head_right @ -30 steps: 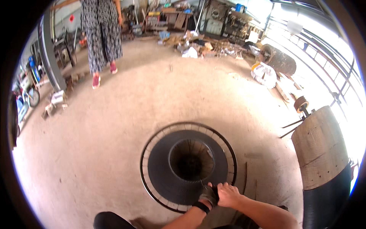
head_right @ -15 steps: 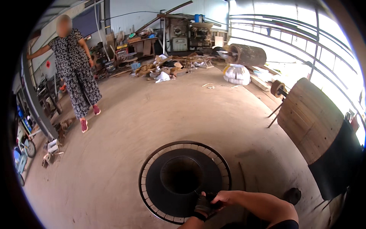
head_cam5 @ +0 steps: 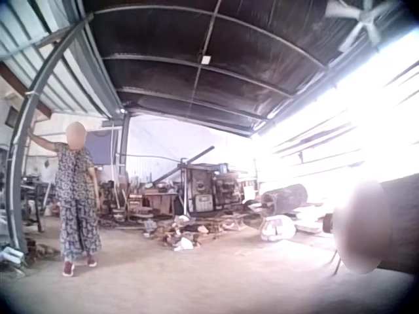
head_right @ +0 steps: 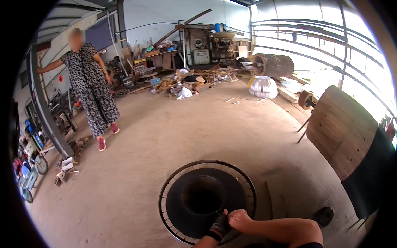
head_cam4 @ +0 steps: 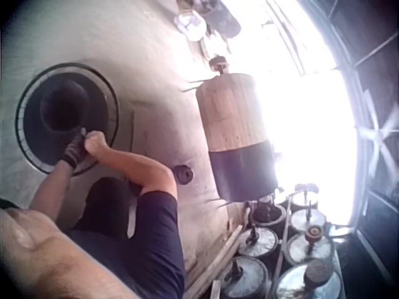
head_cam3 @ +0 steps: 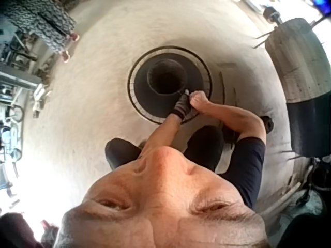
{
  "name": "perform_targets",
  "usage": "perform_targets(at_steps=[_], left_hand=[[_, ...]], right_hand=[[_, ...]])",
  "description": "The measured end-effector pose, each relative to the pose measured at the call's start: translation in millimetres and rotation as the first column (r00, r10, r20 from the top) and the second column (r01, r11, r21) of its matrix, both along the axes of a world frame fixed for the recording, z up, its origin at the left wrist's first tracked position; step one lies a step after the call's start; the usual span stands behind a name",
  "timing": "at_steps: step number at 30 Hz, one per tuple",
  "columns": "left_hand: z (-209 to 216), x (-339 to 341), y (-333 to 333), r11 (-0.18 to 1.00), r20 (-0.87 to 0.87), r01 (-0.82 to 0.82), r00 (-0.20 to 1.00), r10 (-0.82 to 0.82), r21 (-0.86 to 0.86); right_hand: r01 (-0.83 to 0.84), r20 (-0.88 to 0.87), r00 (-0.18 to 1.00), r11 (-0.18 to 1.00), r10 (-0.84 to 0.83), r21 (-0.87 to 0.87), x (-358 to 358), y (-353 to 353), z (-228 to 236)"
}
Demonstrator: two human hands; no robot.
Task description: The person squats on the floor and uses pliers to secure a metal wire around the rim of a circular fan-like object. They repeatedly adjust the wire and tighten it at multiple points along the circumference.
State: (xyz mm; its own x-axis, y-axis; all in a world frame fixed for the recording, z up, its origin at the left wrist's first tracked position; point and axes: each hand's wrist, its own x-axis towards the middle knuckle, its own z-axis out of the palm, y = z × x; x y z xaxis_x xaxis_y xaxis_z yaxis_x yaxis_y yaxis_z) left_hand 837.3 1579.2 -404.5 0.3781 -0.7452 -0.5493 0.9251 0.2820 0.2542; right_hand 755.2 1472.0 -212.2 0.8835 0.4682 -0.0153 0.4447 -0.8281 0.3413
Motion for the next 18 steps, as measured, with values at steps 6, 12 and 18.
perform_targets(at_steps=[6, 12, 18], left_hand=[[33.0, -38.8, -58.9, 0.566, 0.437, -0.106, -0.527, -0.729, 0.817], [-9.6, -20.6, -27.8, 0.486, 0.198, -0.490, -0.528, -0.826, 0.724], [17.1, -43.8, -53.4, 0.557, -0.021, -0.549, -0.724, -0.689, 0.623]], right_hand=[[0.211, 0.070, 0.968, 0.935, -0.240, 0.286, -43.4, -48.7, -32.8], [0.927, -0.981, 0.191, 0.334, -0.027, 0.171, 19.1, -46.5, -9.6], [0.617, -0.670, 0.674, 0.737, -0.312, 0.277, -5.8, -59.1, 13.2]])
